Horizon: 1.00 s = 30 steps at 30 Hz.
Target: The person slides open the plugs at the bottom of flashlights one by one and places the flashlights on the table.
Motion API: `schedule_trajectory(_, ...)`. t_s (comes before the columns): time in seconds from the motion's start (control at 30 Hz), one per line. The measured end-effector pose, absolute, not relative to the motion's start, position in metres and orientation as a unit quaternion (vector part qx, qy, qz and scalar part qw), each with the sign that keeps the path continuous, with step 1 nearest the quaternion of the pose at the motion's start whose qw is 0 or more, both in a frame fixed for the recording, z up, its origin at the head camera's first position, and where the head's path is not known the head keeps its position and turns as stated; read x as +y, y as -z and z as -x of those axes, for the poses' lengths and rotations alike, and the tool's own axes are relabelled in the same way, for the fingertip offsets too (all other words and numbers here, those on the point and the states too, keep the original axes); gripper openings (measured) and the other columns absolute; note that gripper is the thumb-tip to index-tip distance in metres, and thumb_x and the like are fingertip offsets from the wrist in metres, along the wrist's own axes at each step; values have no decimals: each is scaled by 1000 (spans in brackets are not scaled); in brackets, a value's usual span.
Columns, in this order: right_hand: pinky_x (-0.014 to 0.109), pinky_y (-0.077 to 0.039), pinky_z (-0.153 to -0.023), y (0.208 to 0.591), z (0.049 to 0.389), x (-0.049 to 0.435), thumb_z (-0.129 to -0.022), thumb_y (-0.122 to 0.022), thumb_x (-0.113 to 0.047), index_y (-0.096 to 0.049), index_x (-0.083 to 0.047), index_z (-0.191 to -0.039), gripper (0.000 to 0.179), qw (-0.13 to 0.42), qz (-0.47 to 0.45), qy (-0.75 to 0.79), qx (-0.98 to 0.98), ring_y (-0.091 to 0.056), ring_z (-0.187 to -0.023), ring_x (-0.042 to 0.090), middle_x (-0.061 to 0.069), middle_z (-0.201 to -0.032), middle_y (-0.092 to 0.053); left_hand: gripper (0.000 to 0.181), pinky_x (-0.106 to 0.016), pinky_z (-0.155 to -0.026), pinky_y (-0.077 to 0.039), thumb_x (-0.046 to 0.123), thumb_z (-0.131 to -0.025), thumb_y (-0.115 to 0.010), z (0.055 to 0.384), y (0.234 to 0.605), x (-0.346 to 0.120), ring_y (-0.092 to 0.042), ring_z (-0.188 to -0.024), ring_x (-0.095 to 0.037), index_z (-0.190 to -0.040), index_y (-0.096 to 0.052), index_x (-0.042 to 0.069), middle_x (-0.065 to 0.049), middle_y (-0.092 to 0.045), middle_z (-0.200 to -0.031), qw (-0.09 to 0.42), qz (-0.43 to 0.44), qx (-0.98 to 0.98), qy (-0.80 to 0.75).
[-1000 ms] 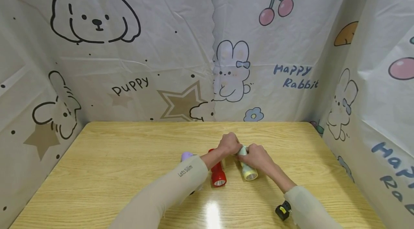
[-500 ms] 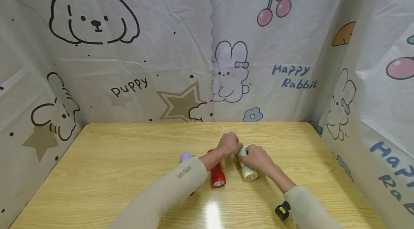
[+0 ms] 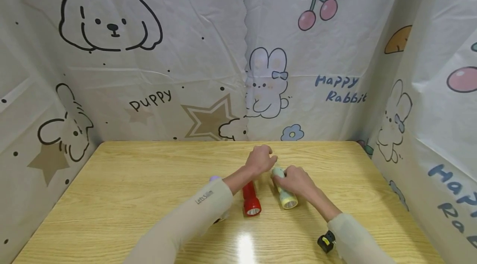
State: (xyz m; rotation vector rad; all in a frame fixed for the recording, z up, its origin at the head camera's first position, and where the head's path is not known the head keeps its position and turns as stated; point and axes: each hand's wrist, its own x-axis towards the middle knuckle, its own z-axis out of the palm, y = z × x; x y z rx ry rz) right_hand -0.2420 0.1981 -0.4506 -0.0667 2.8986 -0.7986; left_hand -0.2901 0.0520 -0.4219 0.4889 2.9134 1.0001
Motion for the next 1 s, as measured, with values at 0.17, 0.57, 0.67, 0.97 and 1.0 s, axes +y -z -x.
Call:
schedule_trajectory(0.17,27,-42,-42,447,242,196,-94,-62,-45,-57,-8,-69,45,51,12,226,973,-54,-49,17,6,-60,-57,27,-25,-61,-50,20,-98,-62,295,415,44,-55,-67,-14,-112,-71,-1,-10,-70,-101,-2,-155,935,-318)
schedule_trajectory(0.57,30,-36,-42,434,248,201,-96,-60,-46,-49,-12,-61,50,-4,6,115,993,-48,-49,18,4,-56,-49,38,-38,-81,-58,27,-100,-60,297,414,32,-67,-98,-26,-125,-66,0,-14,-65,-127,2,-140,937,-321)
schedule_trajectory(0.67,33,-38,-43,432,250,203,-97,-60,-43,-51,-12,-62,48,-15,13,108,994,-49,-50,20,4,-57,-50,39,-36,-73,-57,29,-100,-60,295,412,28,-65,-87,-21,-127,-66,2,-12,-65,-127,5,-136,938,-318)
schedule_trajectory(0.97,39,-48,-48,426,259,206,-96,-63,-40,-72,-3,-107,40,-85,47,102,990,-56,-59,21,13,-91,-71,40,-33,-56,-51,34,-100,-59,294,408,9,-61,-73,-17,-129,-66,8,-8,-69,-121,-2,-130,947,-295)
schedule_trajectory(1.0,38,-48,-46,425,260,207,-96,-64,-39,-73,-3,-107,39,-96,52,101,989,-54,-58,21,13,-90,-71,40,-32,-53,-50,34,-100,-59,294,408,6,-60,-72,-16,-129,-66,7,-8,-69,-122,-2,-131,946,-296)
